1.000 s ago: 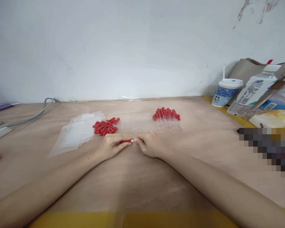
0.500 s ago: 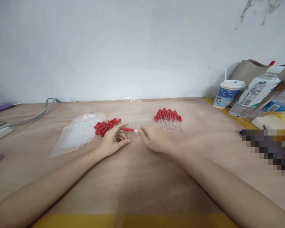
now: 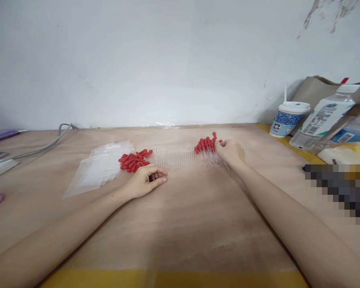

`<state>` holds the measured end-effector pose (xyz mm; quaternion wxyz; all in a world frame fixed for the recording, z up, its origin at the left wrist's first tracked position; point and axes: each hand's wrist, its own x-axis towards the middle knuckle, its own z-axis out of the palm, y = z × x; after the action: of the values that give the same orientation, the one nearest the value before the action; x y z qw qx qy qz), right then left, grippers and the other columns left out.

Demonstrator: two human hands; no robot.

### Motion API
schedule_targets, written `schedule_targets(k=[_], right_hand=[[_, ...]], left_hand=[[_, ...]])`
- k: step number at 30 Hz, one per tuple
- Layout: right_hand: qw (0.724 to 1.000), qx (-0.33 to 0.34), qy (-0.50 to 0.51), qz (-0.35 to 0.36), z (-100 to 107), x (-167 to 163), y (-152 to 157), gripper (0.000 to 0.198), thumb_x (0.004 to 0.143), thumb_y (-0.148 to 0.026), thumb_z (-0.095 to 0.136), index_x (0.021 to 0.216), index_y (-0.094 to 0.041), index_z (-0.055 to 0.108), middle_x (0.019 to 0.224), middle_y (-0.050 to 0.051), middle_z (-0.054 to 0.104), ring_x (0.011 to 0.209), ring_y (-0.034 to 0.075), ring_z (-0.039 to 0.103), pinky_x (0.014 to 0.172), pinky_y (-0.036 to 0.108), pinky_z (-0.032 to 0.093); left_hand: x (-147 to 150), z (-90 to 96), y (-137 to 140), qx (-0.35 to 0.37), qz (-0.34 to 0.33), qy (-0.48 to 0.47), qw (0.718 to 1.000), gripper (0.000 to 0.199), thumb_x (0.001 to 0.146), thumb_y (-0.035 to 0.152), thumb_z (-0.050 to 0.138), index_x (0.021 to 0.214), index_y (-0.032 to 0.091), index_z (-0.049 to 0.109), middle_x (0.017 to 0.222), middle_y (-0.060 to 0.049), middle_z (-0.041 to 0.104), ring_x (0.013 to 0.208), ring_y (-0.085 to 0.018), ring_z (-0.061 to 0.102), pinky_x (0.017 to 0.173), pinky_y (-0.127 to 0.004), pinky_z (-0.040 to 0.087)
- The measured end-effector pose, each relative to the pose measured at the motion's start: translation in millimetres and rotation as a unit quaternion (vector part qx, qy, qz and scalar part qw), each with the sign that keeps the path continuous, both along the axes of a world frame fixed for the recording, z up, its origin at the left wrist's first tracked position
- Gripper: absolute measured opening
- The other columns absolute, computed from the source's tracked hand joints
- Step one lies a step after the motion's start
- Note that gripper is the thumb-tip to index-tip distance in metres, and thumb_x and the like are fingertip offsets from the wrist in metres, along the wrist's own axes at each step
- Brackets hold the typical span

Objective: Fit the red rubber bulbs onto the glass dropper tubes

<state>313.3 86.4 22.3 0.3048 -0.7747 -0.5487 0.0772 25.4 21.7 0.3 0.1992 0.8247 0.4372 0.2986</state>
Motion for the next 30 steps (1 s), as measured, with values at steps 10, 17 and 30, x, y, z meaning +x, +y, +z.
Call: schedule_targets(k=[10,17,30], right_hand=[[0.997,-0.022,-0.075,0.006,-9,-3,1,0.033,0.072,-0.049,0.049,0.072,-0.020,0.063,0.068,0.009,0.062,0.069,0.024,0.057,0.056,0.030,0.036],[0.990,0.032,-0.103,0.088,-10,-30,-12,0.027,0.073,-0.045,0.050,0.073,-0.022,0.064,0.073,0.005,0.064,0.070,0.022,0.057,0.059,0.031,0.036],[0.970,-0.084,-0.187,0.132,6,-70,0,0.015,0.064,-0.026,0.058,0.050,-0.019,0.056,0.063,0.010,0.055,0.066,0.027,0.052,0.056,0.037,0.033]], left_hand=[[0,0.6,0,0.003,-0.003,-0.008,1.000,0.018,0.075,0.029,0.060,0.085,0.014,0.066,0.075,-0.004,0.061,0.064,-0.012,0.054,0.059,-0.023,0.045],[-1,-0.7,1,0.000,-0.010,-0.006,1.000,0.017,0.076,0.027,0.059,0.085,0.015,0.066,0.075,-0.004,0.061,0.065,-0.012,0.054,0.060,-0.024,0.046],[-16,5.8,2,0.285,0.193,0.204,0.916,0.017,0.081,0.024,0.051,0.089,0.017,0.064,0.087,-0.010,0.057,0.088,-0.026,0.048,0.072,-0.039,0.036]])
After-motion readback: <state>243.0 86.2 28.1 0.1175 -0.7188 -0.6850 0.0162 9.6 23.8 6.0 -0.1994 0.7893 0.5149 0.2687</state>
